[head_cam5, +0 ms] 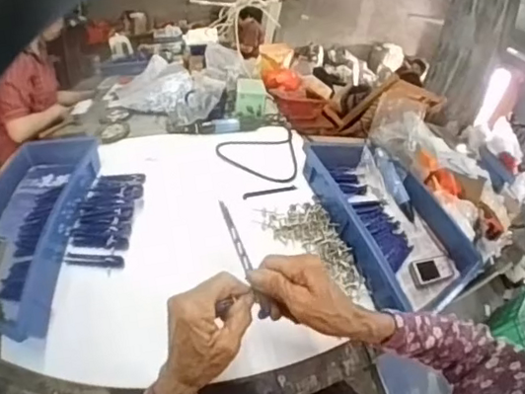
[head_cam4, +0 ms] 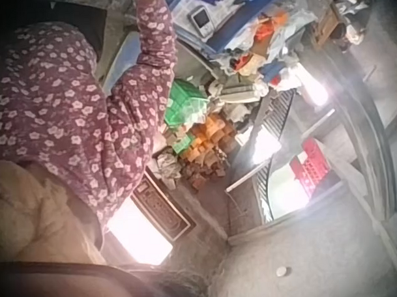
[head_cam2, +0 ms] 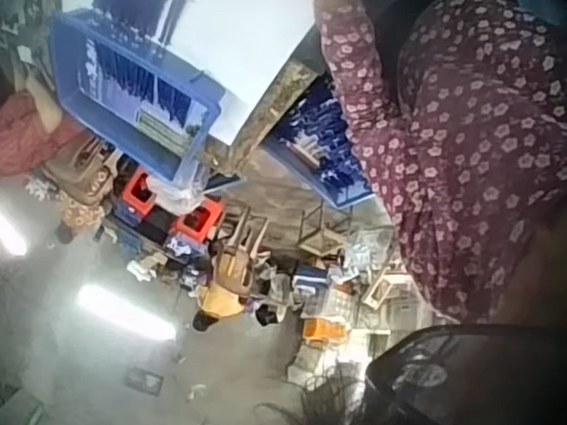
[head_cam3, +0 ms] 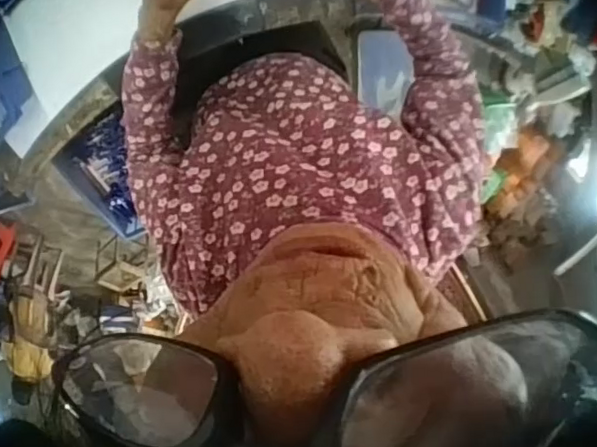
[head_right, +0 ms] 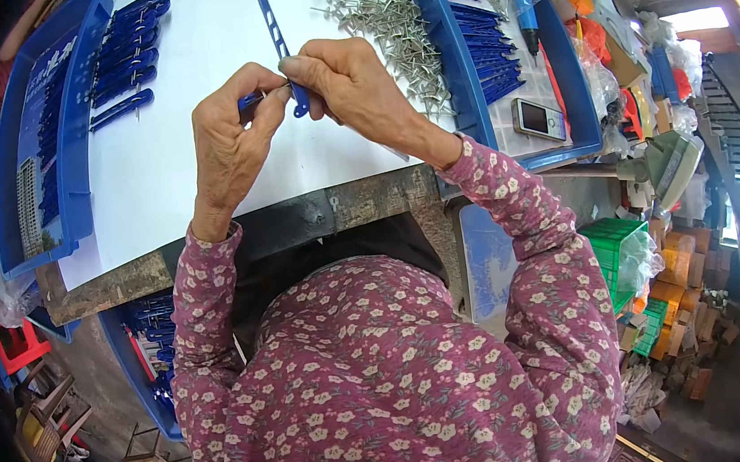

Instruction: Assembling small metal pins into blue plastic component strips at a workstation.

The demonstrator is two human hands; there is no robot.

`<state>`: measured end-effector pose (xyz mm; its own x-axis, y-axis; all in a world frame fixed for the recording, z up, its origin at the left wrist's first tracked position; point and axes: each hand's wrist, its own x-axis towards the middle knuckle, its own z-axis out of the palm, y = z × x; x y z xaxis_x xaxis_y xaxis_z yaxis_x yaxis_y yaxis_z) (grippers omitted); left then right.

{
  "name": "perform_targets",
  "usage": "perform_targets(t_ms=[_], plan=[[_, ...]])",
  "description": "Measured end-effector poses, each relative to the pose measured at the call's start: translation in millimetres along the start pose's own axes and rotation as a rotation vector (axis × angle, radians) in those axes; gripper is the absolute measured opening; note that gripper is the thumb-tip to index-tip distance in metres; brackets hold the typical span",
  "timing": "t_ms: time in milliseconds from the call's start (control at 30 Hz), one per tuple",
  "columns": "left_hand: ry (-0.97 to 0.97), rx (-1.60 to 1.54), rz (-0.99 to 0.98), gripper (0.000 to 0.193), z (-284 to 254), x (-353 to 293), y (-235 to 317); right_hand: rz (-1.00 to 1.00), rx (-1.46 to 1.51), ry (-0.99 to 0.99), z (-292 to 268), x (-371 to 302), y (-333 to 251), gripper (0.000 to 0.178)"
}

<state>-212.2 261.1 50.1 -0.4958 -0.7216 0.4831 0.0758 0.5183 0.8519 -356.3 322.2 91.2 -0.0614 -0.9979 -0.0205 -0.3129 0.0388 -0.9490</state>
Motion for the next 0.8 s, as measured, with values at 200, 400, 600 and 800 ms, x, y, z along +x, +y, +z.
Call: perform_targets(t_ms=[200,400,600,800], plan=[[-0.005,-0.048,-0.075,0.006,-2,3,-4,-0.063,-0.039,0.077,2,11,12,0.028],[-0.035,-0.066,-0.066,0.008,-9,6,1,-0.406,-0.174,0.106,1,26,15,0.030],[-0.045,-0.037,-0.044,0.008,-20,11,4,-0.196,-0.124,-0.046,-9,25,10,0.037],[0.041,-0.139,-0.073,0.008,-24,13,1,0.017,0.289,-0.201,-5,15,3,0.040]])
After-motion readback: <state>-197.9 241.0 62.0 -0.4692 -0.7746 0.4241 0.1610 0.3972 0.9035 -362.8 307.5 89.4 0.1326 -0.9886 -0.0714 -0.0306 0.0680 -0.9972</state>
